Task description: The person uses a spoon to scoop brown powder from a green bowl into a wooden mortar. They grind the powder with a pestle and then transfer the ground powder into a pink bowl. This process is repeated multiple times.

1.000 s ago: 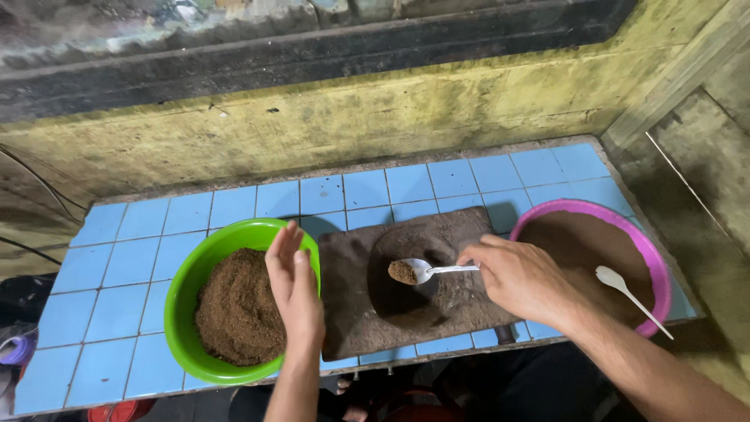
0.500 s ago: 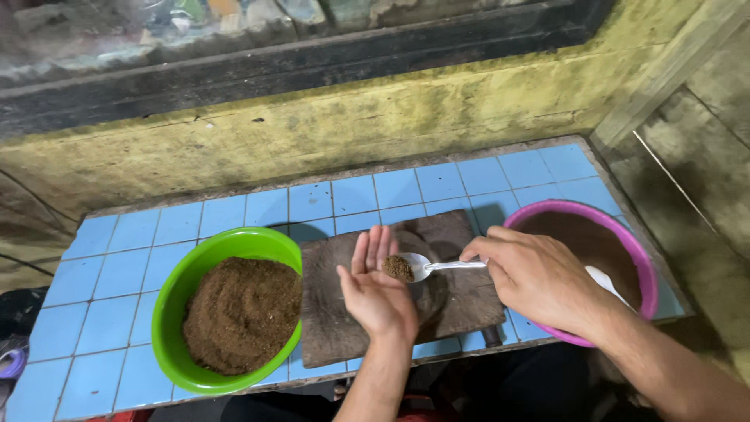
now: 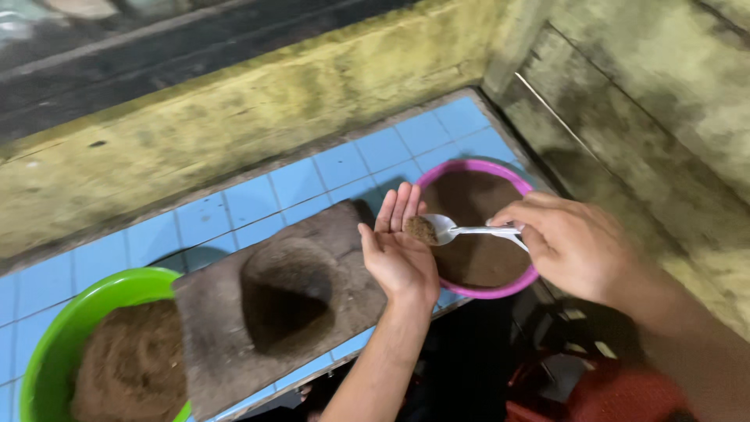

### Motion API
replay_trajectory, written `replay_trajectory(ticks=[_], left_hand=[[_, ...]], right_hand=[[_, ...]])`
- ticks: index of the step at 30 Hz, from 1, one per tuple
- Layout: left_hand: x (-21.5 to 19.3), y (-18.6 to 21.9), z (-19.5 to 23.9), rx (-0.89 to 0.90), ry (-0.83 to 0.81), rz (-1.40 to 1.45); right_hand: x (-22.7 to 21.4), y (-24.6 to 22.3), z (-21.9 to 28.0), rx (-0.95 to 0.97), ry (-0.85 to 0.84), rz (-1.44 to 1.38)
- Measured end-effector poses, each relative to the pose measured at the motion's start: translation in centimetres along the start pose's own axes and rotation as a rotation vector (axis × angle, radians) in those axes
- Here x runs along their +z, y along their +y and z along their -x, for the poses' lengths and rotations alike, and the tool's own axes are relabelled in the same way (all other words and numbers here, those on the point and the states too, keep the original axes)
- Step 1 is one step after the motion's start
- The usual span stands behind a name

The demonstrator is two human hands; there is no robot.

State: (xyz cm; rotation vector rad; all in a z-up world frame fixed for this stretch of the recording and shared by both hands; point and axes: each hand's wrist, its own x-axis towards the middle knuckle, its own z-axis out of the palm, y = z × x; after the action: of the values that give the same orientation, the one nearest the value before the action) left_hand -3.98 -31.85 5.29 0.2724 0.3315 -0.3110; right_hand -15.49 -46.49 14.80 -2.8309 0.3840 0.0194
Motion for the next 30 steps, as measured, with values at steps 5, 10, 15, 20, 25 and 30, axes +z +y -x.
replay_trajectory(ticks=[5,10,15,20,25,30], left_hand=[[-2.0,-4.3,-0.8,0.009,-0.001,-0.156],[-7.1,-6.9,-2.7,0.093,-0.081,-0.349],[-9.5,-6.7,-2.6,0.13,-0.044,-0.448],[-10.3,-6.1,-1.9,0.118,-0.048,-0.51],[-10.9,-6.0,-1.3,0.172,-0.168,-0.618],[-7.7,-3.1,2.7,0.3,-0.523,-0.856]], right_hand=[[1.4,5.9,2.0,0.12,0.058,-0.007],[4.9,11.0,2.5,0.327,-0.058,0.172],[9.7,14.5,1.9,0.385,-0.156,0.108],[15.2,15.9,-0.3,0.302,-0.028,0.156],[16.8,15.6,-3.5,0.121,0.292,0.318],[14.1,13.4,-4.0,-0.038,0.455,0.27]])
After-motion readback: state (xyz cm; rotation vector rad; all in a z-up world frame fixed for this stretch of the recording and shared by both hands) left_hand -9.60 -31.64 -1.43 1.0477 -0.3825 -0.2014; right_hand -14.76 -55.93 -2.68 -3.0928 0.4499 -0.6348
